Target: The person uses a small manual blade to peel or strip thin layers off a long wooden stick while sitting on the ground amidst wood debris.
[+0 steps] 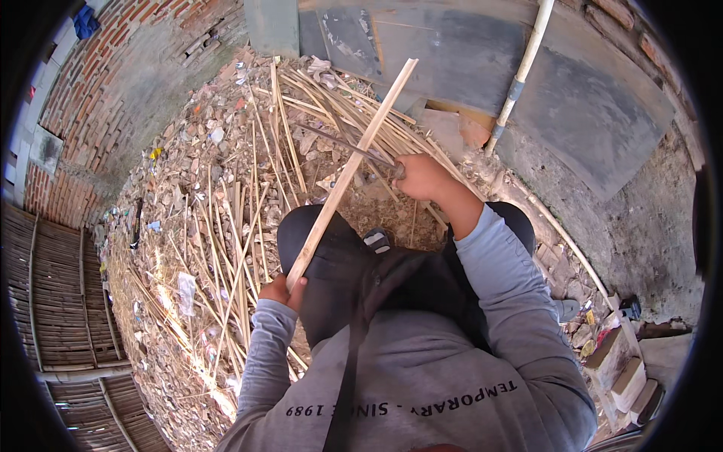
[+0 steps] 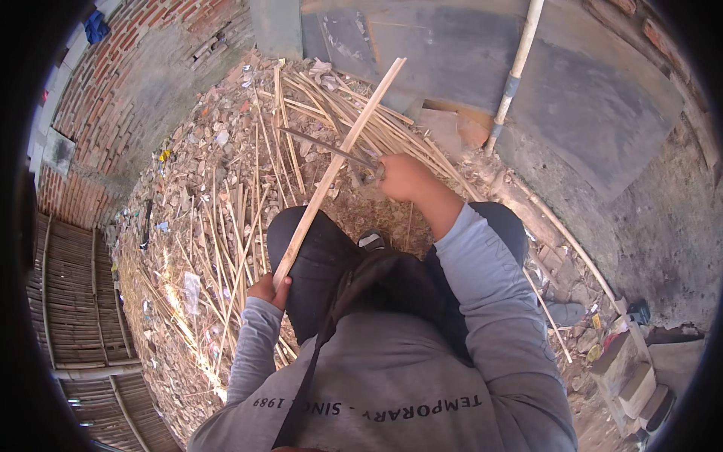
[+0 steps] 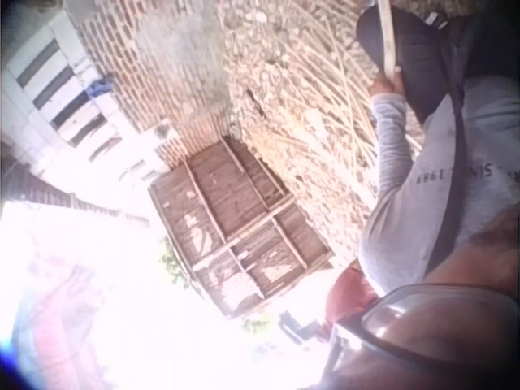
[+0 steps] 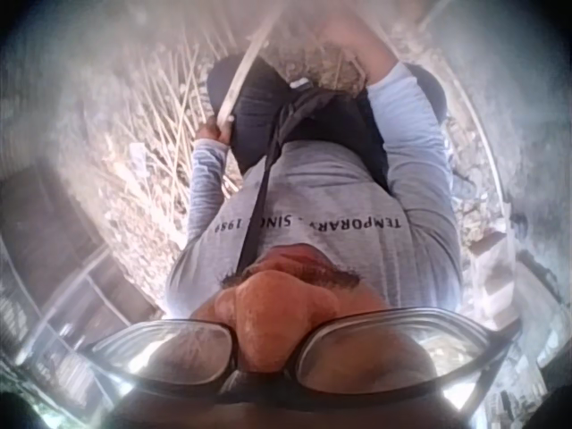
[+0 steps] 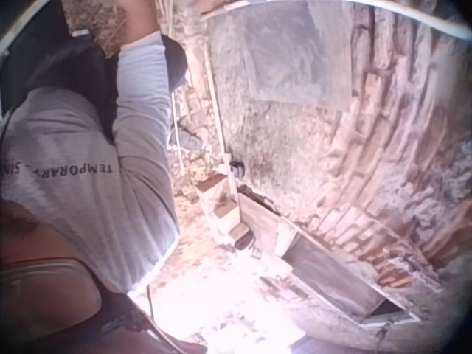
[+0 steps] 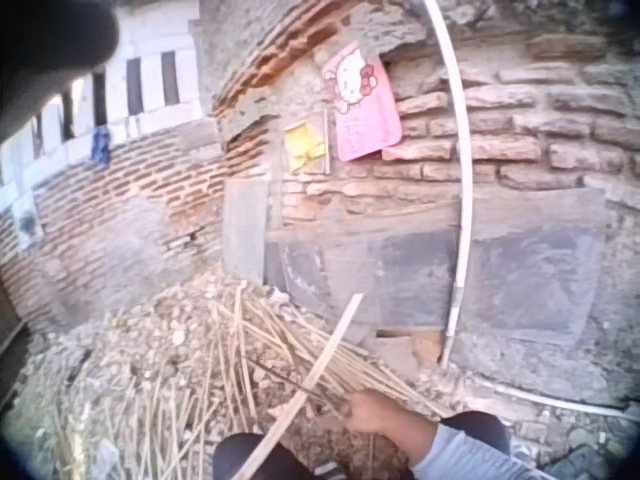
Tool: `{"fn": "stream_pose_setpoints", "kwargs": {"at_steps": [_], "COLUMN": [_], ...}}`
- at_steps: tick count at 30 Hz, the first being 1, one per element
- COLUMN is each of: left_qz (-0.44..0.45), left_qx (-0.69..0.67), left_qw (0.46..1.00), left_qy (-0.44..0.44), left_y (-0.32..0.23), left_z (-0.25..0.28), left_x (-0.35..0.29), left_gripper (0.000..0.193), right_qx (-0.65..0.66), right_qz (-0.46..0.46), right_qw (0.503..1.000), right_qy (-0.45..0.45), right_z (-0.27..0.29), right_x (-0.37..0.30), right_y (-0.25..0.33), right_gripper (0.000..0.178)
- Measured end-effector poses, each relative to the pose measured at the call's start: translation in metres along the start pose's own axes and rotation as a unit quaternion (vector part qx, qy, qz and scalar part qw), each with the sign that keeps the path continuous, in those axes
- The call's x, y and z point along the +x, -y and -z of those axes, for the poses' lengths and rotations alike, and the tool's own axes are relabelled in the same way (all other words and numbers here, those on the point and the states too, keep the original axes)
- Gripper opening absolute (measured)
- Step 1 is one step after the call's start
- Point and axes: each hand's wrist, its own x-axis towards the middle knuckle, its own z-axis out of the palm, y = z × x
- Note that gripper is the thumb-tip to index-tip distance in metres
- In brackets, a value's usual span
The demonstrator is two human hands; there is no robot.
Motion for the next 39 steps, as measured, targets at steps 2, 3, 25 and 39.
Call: {"fn": "stream_pose_setpoints", "kwargs": {"at_steps": [2,3,25,39], "left_qz": [-0.004,-0.004,0.022,0.015], "left_qx": [-0.012,-0.016,-0.014,0.02], "left_qw": [1.0,1.0,1.0,1.0], "left_qy": [0.005,0.005,0.018,-0.01], "left_y": [-0.001,-0.001,-0.001,0.005], "left_z": [0.0,0.002,-0.002,-0.011], "left_x": [0.001,0.001,0.0,-0.001], "left_gripper": [0.058,0.059,0.059,0.053], "right_qx": [-0.031,-0.045,-0.036,-0.07], "right_qz": [0.025,0.041,0.028,0.024], "right_qw": [0.998,0.997,0.994,0.995], "right_qy": [0.038,0.057,0.102,0.06], "right_z": [-0.002,-0.001,0.009,0.023], "right_x": [-0.005,-0.007,-0.016,-0.018], "right_y": [0.005,0.011,0.036,0.044], "right_gripper": [0.036,0.036,0.017,0.021]}}
